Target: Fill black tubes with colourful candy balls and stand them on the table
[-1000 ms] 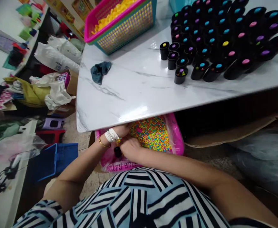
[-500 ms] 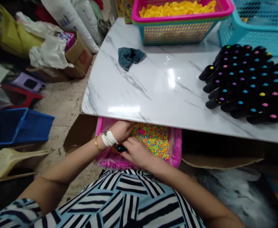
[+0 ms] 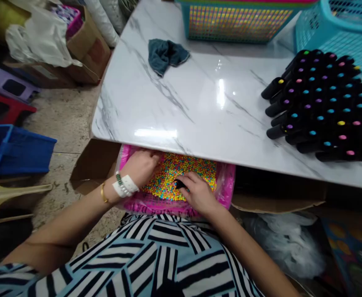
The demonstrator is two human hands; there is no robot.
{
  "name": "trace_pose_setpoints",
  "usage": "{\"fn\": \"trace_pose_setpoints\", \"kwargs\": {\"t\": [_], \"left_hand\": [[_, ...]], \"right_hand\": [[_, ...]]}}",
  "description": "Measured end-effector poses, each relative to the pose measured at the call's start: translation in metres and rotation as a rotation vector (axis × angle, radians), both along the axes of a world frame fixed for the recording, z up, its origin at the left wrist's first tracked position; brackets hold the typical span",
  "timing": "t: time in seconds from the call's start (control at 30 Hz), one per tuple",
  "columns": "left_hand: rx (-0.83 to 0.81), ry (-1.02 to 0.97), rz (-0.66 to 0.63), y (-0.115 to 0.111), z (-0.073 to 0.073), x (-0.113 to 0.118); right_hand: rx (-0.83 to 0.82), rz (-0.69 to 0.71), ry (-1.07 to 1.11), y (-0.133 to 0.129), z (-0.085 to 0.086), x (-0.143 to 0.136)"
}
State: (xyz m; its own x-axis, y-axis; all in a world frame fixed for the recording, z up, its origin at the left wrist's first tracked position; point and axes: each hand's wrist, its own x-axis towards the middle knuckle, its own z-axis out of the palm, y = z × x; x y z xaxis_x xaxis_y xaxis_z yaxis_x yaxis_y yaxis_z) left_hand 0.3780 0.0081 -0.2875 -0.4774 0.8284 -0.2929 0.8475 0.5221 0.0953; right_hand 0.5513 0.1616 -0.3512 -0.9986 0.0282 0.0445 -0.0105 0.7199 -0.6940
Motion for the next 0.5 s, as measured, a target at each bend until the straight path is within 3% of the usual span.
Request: {"fn": "trace_pose_setpoints", "kwargs": {"t": [0.1, 0.2, 0.33, 0.5], "left_hand": [[0.070, 0.033, 0.002, -0.018, 0.004, 0.008], [0.125, -0.055, 0.005, -0.027, -0.004, 0.023], [0.164, -0.144, 0.004, -0.027, -0.018, 0.039], [0.166, -0.109, 0.030, -0.024, -0.028, 0.040]], "right_hand": [[-0.311, -0.085, -0.002, 0.011, 0.006, 0.007], [-0.425, -0.085, -0.031, 0.020, 0.011, 0.009], [-0.410, -0.086, -0.042, 0.018, 0.015, 0.008], [-0.216, -0.168, 0.138, 0.021, 0.036, 0.013]]}}
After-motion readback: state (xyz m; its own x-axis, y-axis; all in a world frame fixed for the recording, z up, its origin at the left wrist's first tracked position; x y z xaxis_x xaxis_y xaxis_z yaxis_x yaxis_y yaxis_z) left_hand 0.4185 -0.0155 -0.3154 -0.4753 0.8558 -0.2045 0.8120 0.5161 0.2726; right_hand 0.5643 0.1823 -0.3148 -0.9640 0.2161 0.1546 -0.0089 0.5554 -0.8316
